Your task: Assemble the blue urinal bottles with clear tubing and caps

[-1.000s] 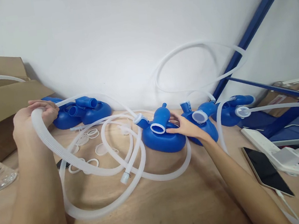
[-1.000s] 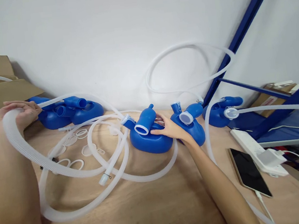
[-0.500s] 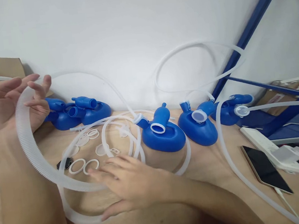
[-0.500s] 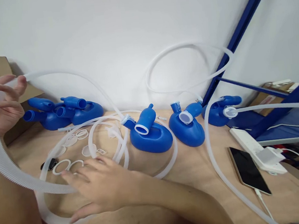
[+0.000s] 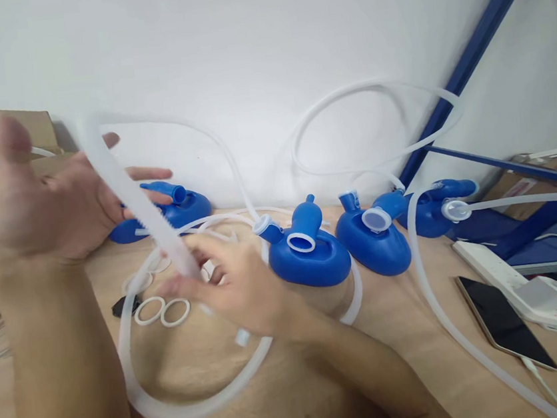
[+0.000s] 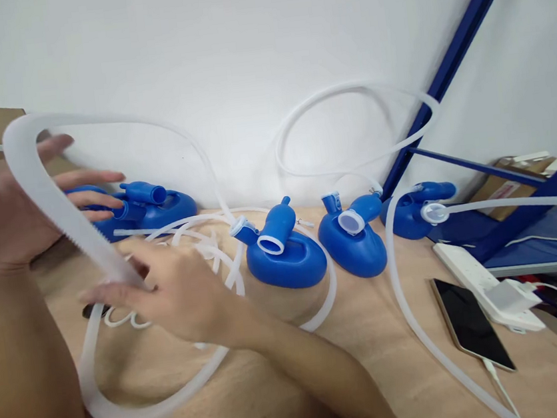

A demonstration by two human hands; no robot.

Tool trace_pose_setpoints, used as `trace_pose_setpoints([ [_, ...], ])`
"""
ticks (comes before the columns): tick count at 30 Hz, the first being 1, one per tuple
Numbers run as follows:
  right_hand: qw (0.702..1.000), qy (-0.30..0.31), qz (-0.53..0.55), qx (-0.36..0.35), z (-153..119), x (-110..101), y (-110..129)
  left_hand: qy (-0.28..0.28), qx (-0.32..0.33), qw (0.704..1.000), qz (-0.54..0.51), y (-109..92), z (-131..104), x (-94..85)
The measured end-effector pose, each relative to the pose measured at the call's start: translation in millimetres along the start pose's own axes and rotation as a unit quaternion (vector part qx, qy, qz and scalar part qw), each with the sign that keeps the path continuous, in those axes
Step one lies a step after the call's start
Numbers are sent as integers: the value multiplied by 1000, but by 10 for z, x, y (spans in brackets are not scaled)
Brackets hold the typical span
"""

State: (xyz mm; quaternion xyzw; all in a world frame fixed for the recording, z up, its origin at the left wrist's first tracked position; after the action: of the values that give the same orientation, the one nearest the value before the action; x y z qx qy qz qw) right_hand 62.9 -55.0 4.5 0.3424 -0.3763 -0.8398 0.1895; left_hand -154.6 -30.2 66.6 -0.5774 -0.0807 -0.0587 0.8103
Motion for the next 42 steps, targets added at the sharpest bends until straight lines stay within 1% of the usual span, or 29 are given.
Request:
trace_pose_setpoints([
  [2, 995, -66, 80, 4, -30, -245, 91, 118, -7, 990, 71, 43, 3, 93],
  [3, 990, -97, 103, 5, -49, -357, 131, 188, -20, 974, 126, 74, -6, 140],
  [4, 985, -126, 118, 4, -71, -456, 167, 257, -40, 947, 190, 115, -26, 192],
  [5, 980, -153, 126, 1, -94, -541, 198, 323, -66, 908, 258, 166, -56, 252],
  [6, 976, -177, 128, -4, -116, -611, 224, 377, -92, 863, 323, 223, -92, 321],
  [7, 972, -199, 127, -11, -138, -666, 245, 416, -114, 819, 378, 283, -129, 401],
  [8, 968, -220, 122, -17, -159, -709, 261, 441, -128, 781, 423, 347, -161, 494],
  [9, 963, -241, 117, -25, -178, -746, 273, 457, -132, 751, 458, 412, -187, 598],
  [11, 953, -283, 106, -40, -217, -812, 290, 478, -121, 701, 516, 547, -218, 807],
  [13, 940, -323, 96, -57, -259, -893, 306, 500, -106, 659, 552, 661, -227, 965],
  [14, 934, -338, 94, -68, -280, -943, 316, 505, -97, 648, 562, 693, -220, 1011],
  [15, 929, -350, 94, -79, -303, -999, 326, 502, -81, 649, 566, 698, -205, 1037],
  [17, 920, -366, 101, -96, -349, -1123, 343, 481, -30, 672, 563, 636, -166, 1036],
  [19, 918, -368, 110, -98, -384, -1239, 339, 449, 21, 707, 547, 525, -134, 987],
  [21, 929, -341, 118, -85, -388, -1312, 298, 416, 55, 752, 508, 428, -115, 929],
  [23, 951, -275, 123, -69, -343, -1310, 214, 375, 91, 808, 446, 370, -99, 885],
  [25, 977, -172, 119, -40, -253, -1223, 84, 316, 138, 868, 357, 347, -70, 857],
  [27, 994, -55, 94, 9, -146, -1074, -86, 249, 175, 914, 267, 360, -22, 833],
  [29, 995, 50, 61, 59, -52, -908, -277, 179, 183, 945, 206, 401, 53, 795],
  [31, 985, 134, 60, 87, 21, -758, -462, 120, 175, 962, 170, 455, 143, 736],
  [32, 980, 162, 72, 89, 50, -700, -543, 101, 168, 969, 152, 486, 191, 701],
  [33, 977, 174, 88, 87, 76, -658, -614, 91, 160, 974, 132, 516, 238, 664],
  [35, 981, 147, 102, 76, 123, -625, -713, 77, 146, 983, 86, 572, 328, 584],
  [37, 990, 87, 91, 71, 155, -639, -744, 48, 122, 990, 51, 616, 400, 495],
  [39, 992, 21, 101, 74, 166, -676, -711, 25, 76, 995, 52, 644, 442, 420],
  [40, 991, -13, 115, 75, 164, -701, -679, 32, 43, 996, 70, 653, 449, 397],
  [41, 987, -49, 131, 73, 160, -729, -642, 52, 8, 994, 99, 659, 445, 383],
  [42, 983, -85, 145, 70, 153, -761, -605, 87, -25, 986, 140, 661, 430, 380],
])
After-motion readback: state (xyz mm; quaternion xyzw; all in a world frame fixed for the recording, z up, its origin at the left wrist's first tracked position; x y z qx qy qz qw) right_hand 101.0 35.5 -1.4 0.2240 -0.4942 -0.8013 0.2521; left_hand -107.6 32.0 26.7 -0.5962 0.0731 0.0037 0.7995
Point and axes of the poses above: each hand's wrist, its own z-axis towards the middle knuckle, its own x-axis out of the palm, y = z × x, the point moved 3 cm from there along z, towards the middle knuckle, and after that the axes turned 6 degrees about y, right-handed, at the moved point
